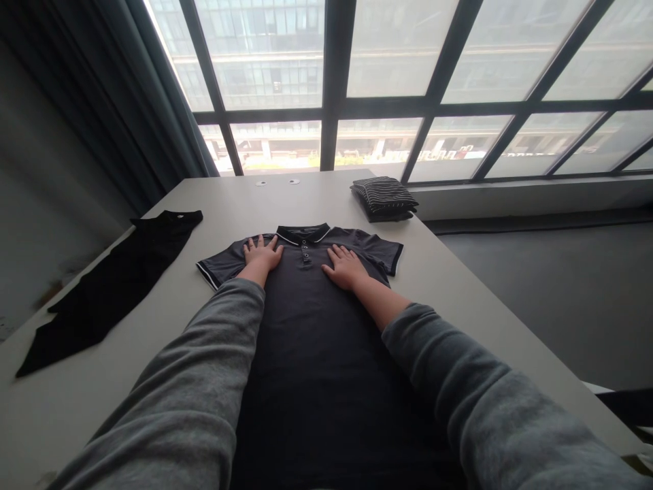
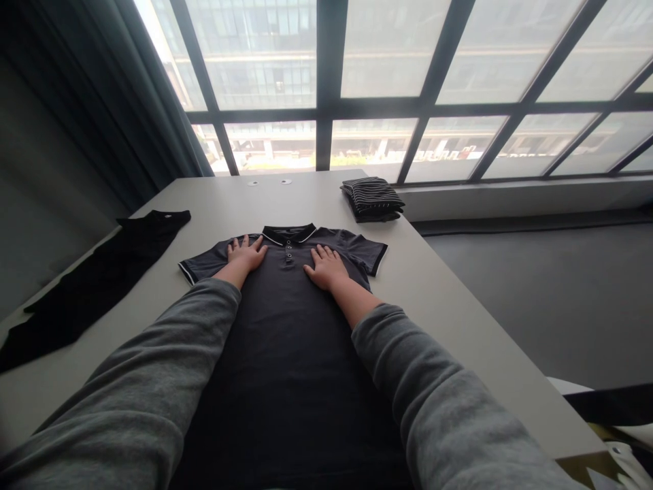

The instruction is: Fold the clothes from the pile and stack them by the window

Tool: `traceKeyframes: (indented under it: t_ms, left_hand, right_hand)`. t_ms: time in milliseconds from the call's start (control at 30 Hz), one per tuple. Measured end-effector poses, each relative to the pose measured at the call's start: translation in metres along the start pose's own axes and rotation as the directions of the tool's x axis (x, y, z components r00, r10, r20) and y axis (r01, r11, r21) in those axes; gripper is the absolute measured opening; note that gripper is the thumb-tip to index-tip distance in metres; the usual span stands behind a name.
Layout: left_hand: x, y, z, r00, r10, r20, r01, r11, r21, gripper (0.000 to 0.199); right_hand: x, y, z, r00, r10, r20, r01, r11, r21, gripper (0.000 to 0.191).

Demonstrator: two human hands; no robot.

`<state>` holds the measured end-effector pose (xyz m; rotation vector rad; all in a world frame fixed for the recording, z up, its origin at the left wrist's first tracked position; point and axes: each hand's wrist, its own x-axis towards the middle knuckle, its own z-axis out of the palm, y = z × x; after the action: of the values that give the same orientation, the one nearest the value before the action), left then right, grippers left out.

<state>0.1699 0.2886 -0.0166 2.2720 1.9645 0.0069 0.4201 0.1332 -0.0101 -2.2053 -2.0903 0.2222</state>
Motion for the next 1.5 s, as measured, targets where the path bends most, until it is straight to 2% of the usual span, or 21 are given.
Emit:
traceKeyframes:
  t_ms: [100,200,300,400,500,567,667,800,967,1067,1200,1333,1500]
  left_hand:
    - [-0.003,0.001,0.0,1.0,0.007,-0.012,-0.007,1.0,-0.01,0.078]
    - [-0.007,0.003,-0.001,0.999,0.016,-0.028,-0.017,1.0,-0.02,0.077]
    - [-0.01,0.004,-0.003,0.999,-0.007,-0.04,0.006,1.0,-0.03,0.079]
    - [-0.012,0.004,-0.005,0.997,-0.059,-0.054,0.055,0.996,-0.068,0.08]
    - [-0.012,0.003,-0.003,0.994,-0.079,-0.077,0.072,0.993,-0.096,0.078]
    - [-0.01,0.002,0.0,0.993,-0.079,-0.09,0.071,0.993,-0.092,0.076]
    - [-0.003,-0.002,0.002,0.992,-0.093,-0.086,0.086,0.992,-0.088,0.075]
    - [0.019,-0.015,-0.005,0.998,-0.067,-0.022,0.065,0.995,-0.072,0.071]
    - [0.044,-0.041,-0.025,0.999,0.035,0.018,-0.035,0.999,-0.015,0.05]
    - [0.046,-0.056,-0.028,0.993,0.069,-0.098,-0.071,0.997,-0.018,0.044]
    - [0.043,-0.073,-0.02,0.945,0.106,-0.309,-0.137,0.987,-0.08,0.041]
    - [0.048,-0.079,-0.016,0.937,0.041,-0.347,-0.093,0.986,-0.136,0.035]
    - [0.053,-0.084,-0.017,0.943,0.006,-0.333,-0.073,0.979,-0.19,0.028]
  right_hand:
    - [0.009,-0.015,-0.012,0.987,0.002,-0.158,-0.005,1.0,-0.015,0.063]
    - [0.039,-0.048,-0.029,0.957,-0.073,-0.282,0.081,0.997,0.017,0.05]
    - [0.088,-0.087,-0.043,0.946,-0.158,-0.284,0.17,0.985,0.019,0.038]
    - [0.137,-0.114,-0.042,0.936,-0.28,-0.214,0.279,0.96,-0.034,0.034]
    - [0.173,-0.121,-0.027,0.908,-0.404,-0.106,0.4,0.914,-0.061,0.034]
    - [0.187,-0.116,-0.014,0.897,-0.426,-0.118,0.423,0.905,-0.05,0.033]
    - [0.197,-0.102,0.0,0.904,-0.379,-0.199,0.387,0.922,0.0,0.033]
    - [0.202,-0.09,0.004,0.931,-0.285,-0.229,0.31,0.948,0.077,0.037]
    - [0.202,-0.091,0.002,0.926,-0.318,-0.205,0.348,0.928,0.133,0.034]
    - [0.2,-0.093,0.003,0.926,-0.315,-0.208,0.347,0.928,0.138,0.032]
    - [0.199,-0.094,0.004,0.929,-0.287,-0.235,0.325,0.935,0.144,0.033]
    - [0.199,-0.095,0.005,0.923,-0.289,-0.255,0.321,0.942,0.093,0.025]
    - [0.197,-0.096,0.005,0.9,-0.315,-0.302,0.355,0.931,0.085,0.018]
